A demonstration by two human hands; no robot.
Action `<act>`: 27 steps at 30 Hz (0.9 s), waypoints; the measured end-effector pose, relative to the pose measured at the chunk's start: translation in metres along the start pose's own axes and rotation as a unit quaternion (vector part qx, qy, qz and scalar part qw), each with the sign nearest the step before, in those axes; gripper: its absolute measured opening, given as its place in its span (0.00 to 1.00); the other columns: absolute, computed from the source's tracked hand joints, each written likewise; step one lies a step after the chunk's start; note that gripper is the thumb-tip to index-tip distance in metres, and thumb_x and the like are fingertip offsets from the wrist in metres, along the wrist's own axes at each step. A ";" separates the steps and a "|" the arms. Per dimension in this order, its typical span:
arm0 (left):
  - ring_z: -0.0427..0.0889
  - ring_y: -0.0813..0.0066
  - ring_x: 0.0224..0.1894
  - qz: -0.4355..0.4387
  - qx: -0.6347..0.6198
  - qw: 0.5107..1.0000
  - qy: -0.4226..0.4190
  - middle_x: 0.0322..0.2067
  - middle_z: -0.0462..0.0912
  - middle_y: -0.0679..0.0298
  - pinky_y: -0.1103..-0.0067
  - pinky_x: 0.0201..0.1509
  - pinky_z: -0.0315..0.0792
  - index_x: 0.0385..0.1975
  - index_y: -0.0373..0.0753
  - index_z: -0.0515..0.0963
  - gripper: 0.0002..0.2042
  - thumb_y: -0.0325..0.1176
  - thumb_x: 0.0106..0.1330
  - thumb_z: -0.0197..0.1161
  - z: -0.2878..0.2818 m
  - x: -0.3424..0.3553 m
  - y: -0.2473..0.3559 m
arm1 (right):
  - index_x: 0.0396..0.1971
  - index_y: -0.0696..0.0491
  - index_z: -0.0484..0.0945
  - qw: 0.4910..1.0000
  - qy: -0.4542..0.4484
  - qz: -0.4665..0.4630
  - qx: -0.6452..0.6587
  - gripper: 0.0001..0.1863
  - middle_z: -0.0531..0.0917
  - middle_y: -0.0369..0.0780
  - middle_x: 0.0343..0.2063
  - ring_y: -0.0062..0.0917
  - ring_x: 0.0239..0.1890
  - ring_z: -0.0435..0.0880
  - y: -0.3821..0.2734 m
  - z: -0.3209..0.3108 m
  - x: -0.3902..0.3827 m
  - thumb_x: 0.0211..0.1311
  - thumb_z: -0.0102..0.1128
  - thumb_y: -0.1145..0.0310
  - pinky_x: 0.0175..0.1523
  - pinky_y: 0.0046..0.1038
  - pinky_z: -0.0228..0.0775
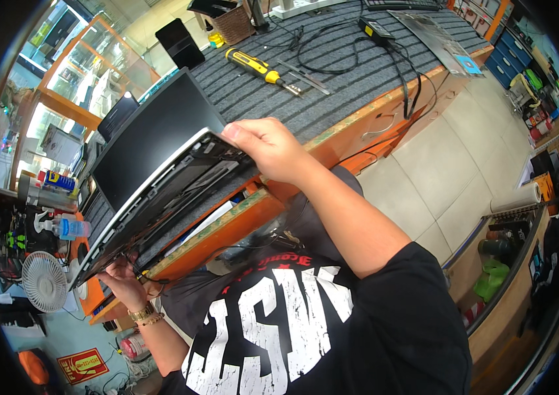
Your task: The person holds a laptop, turns it over to reveal the internal components, handles a keyboard, and connects a cable to the motherboard.
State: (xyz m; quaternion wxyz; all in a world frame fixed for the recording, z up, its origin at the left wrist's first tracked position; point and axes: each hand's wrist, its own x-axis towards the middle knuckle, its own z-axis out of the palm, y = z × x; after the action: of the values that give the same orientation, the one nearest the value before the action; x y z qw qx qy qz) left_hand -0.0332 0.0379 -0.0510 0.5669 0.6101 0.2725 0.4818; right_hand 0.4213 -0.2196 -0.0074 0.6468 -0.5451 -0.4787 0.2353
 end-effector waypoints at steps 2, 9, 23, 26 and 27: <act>0.85 0.62 0.57 0.000 -0.009 1.000 0.015 0.54 0.88 0.57 0.58 0.68 0.80 0.63 0.35 0.82 0.44 0.75 0.84 0.38 0.002 0.000 -0.001 | 0.49 0.61 0.90 1.000 -0.004 0.005 0.005 0.29 0.93 0.40 0.43 0.22 0.47 0.88 0.001 0.000 -0.001 0.90 0.47 0.52 0.59 0.29 0.78; 0.86 0.61 0.57 0.013 0.029 0.999 -0.037 0.54 0.88 0.55 0.60 0.65 0.81 0.63 0.35 0.81 0.43 0.74 0.84 0.38 0.012 -0.001 0.008 | 0.49 0.63 0.90 1.000 0.005 0.015 0.021 0.33 0.93 0.42 0.41 0.25 0.47 0.90 0.003 0.001 -0.001 0.91 0.47 0.46 0.59 0.29 0.79; 0.87 0.56 0.62 0.015 0.046 0.999 -0.006 0.58 0.89 0.46 0.64 0.72 0.78 0.55 0.25 0.85 0.46 0.70 0.84 0.39 0.012 -0.001 0.007 | 0.46 0.61 0.91 0.999 0.010 -0.046 0.020 0.23 0.87 0.38 0.35 0.22 0.40 0.83 -0.009 0.003 -0.001 0.87 0.54 0.57 0.51 0.29 0.76; 0.87 0.57 0.62 0.016 0.064 0.998 -0.005 0.58 0.88 0.47 0.64 0.72 0.78 0.55 0.24 0.85 0.46 0.71 0.83 0.40 0.018 -0.004 0.011 | 0.44 0.61 0.91 0.999 0.013 -0.039 0.031 0.22 0.86 0.38 0.35 0.23 0.40 0.83 -0.009 0.003 -0.002 0.86 0.54 0.59 0.52 0.29 0.76; 0.87 0.57 0.62 0.017 0.067 0.998 -0.005 0.58 0.88 0.47 0.64 0.72 0.77 0.56 0.24 0.85 0.46 0.71 0.83 0.40 0.019 -0.004 0.013 | 0.44 0.61 0.91 0.999 0.014 -0.039 0.031 0.22 0.86 0.38 0.35 0.23 0.40 0.83 -0.009 0.003 -0.002 0.86 0.54 0.59 0.52 0.29 0.76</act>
State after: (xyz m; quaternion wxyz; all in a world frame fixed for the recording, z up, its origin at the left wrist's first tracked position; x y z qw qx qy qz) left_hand -0.0202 0.0235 -0.0380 0.5180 0.6534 0.2913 0.4689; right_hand 0.4164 -0.2224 -0.0001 0.6787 -0.5087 -0.4829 0.2176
